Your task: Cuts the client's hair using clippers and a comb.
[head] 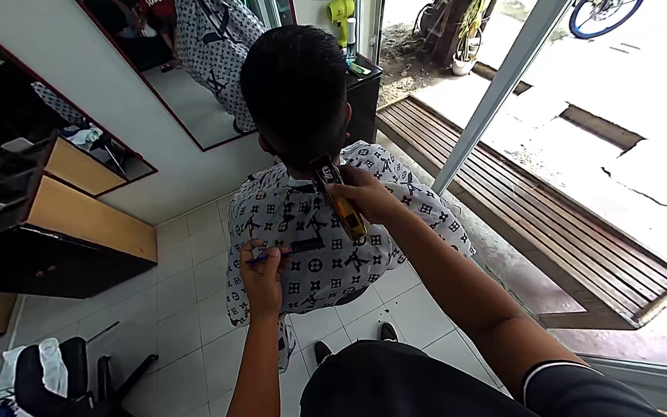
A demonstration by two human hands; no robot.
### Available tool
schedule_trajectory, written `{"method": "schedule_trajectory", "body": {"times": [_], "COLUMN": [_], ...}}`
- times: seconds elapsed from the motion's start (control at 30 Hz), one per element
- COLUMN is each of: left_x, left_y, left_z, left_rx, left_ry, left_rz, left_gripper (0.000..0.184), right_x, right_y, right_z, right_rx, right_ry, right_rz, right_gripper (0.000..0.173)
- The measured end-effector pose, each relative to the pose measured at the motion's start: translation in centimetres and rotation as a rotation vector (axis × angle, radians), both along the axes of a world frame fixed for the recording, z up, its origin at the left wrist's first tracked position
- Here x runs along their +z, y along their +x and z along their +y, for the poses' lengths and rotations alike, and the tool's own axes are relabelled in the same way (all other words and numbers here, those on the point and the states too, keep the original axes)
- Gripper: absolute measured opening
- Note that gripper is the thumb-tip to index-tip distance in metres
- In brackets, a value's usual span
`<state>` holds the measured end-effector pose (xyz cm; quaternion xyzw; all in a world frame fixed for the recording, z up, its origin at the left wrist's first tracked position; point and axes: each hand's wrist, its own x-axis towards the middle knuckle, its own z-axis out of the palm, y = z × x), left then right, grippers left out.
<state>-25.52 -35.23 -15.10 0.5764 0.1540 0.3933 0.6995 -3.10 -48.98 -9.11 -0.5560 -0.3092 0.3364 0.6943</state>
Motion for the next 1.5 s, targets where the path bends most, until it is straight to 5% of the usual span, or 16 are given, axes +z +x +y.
{"method": "schedule_trajectory", "body": {"times": [0.8, 1.33, 1.5], "left_x": [-1.4, -2.7, -2.6], "left_y": [-0.5, -1.0, -1.0], "left_z": [0.3, 1.4, 1.5], "left_rx": [-0.104, -0.184, -0.17], "left_ry": [-0.049, -0.212, -0.203], "left_rz": [-0.119, -0.344, -0.345], "left_gripper": [0.027, 0.034, 0.035], "right_x": [0.0, -0.5, -0.7], "right_y": [-2.2, -4.4, -3.8], "right_z": [0.9, 2.8, 0.6], "right_rx": [-0.081, -0.174, -0.069], "right_ry": [0.038, 0.143, -0.087], "right_rz": [0.107, 0.089, 0.193], "right_gripper": [0.041, 0.056, 0.039]}}
